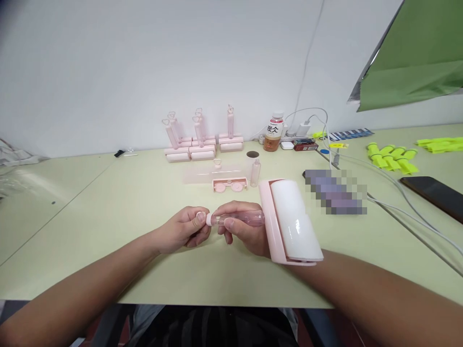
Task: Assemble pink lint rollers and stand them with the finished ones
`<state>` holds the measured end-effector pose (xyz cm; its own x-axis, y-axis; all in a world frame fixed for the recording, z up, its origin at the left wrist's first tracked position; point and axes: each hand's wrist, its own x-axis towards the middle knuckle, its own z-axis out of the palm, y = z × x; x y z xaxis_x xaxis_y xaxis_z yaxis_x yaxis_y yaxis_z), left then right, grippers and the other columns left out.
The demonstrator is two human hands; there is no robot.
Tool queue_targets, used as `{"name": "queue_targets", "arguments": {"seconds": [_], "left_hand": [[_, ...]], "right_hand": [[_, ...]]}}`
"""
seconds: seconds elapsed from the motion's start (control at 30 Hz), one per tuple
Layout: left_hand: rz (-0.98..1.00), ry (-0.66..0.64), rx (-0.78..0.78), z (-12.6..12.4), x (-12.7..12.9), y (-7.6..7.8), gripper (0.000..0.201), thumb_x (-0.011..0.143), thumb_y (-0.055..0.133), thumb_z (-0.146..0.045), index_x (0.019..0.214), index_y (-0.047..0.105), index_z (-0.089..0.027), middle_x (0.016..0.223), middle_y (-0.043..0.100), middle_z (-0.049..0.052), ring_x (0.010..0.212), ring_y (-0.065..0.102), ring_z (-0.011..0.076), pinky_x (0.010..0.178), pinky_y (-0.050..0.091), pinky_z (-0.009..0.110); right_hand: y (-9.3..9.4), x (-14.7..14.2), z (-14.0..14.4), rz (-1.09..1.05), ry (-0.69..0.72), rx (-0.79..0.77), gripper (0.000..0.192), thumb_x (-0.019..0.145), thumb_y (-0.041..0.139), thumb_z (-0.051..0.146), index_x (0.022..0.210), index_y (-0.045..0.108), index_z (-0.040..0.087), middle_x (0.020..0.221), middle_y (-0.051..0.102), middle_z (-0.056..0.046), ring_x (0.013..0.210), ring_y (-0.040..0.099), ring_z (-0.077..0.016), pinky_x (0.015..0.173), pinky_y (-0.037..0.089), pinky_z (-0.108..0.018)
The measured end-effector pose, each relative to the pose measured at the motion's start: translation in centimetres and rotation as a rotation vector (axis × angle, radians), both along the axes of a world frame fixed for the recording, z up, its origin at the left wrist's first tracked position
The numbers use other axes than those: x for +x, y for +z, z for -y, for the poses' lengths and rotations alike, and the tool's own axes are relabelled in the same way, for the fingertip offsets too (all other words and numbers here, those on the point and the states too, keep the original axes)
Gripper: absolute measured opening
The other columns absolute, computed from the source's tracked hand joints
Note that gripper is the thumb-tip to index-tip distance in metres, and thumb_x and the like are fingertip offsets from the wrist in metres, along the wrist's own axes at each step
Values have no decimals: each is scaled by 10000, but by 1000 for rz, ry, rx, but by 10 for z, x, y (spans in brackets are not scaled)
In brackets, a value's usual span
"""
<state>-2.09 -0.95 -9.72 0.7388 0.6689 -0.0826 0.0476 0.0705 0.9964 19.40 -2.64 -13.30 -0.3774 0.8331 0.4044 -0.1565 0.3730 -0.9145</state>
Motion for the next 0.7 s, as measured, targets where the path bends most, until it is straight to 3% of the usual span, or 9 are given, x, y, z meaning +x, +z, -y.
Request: {"name": "queue_targets", "arguments": {"seconds": [0.23, 0.33, 0.43, 0.57, 0.63, 0.7], "left_hand": [[51, 17, 0, 5, 8, -4, 533, 875, 468, -697, 714, 446, -189, 472, 412, -69, 380, 278, 61, 377, 208, 210], [47, -1, 81, 2, 6, -7, 516, 901, 431, -679, 731, 442, -192, 488, 386, -73, 407, 263, 66, 412, 213, 217], [-64, 72, 364, -4, 2, -12, 493, 938, 395, -629, 720, 458, -191, 588, 452, -29, 506, 371, 96, 511, 308, 238], [-286, 279, 853, -16, -1, -20, 429, 966, 388, -533, 742, 557, -208, 711, 565, 42, 682, 509, 176, 666, 387, 294], [-354, 312, 987, -22, -2, -20, 382, 960, 420, -490, 788, 623, -216, 786, 625, 81, 759, 543, 211, 741, 408, 325], [-385, 258, 1065, -31, -5, -19, 347, 940, 467, -488, 895, 680, -218, 924, 674, 116, 868, 569, 242, 844, 415, 363]], "right_hand": [[-3, -4, 5, -116, 70, 14, 208, 953, 597, 311, 1112, 691, 216, 810, 709, -31, 650, 675, -139, 601, 568, -285], [-4, -5, 5, -128, 81, -20, 214, 943, 610, 319, 1101, 690, 199, 811, 716, -38, 650, 685, -150, 604, 575, -299], [-4, -10, 1, -164, 60, -196, 246, 917, 637, 369, 1070, 686, 183, 755, 722, -38, 587, 680, -158, 539, 562, -292], [2, -18, -7, -269, 2, -420, 323, 858, 667, 461, 1011, 661, 175, 662, 711, -22, 459, 639, -160, 428, 525, -280], [6, -20, -9, -276, -30, -438, 380, 822, 683, 505, 1001, 652, 172, 648, 705, -22, 445, 632, -169, 419, 521, -290], [11, -19, -10, -208, -99, -401, 409, 816, 679, 526, 1006, 658, 164, 642, 689, -19, 448, 620, -163, 428, 514, -289]]}}
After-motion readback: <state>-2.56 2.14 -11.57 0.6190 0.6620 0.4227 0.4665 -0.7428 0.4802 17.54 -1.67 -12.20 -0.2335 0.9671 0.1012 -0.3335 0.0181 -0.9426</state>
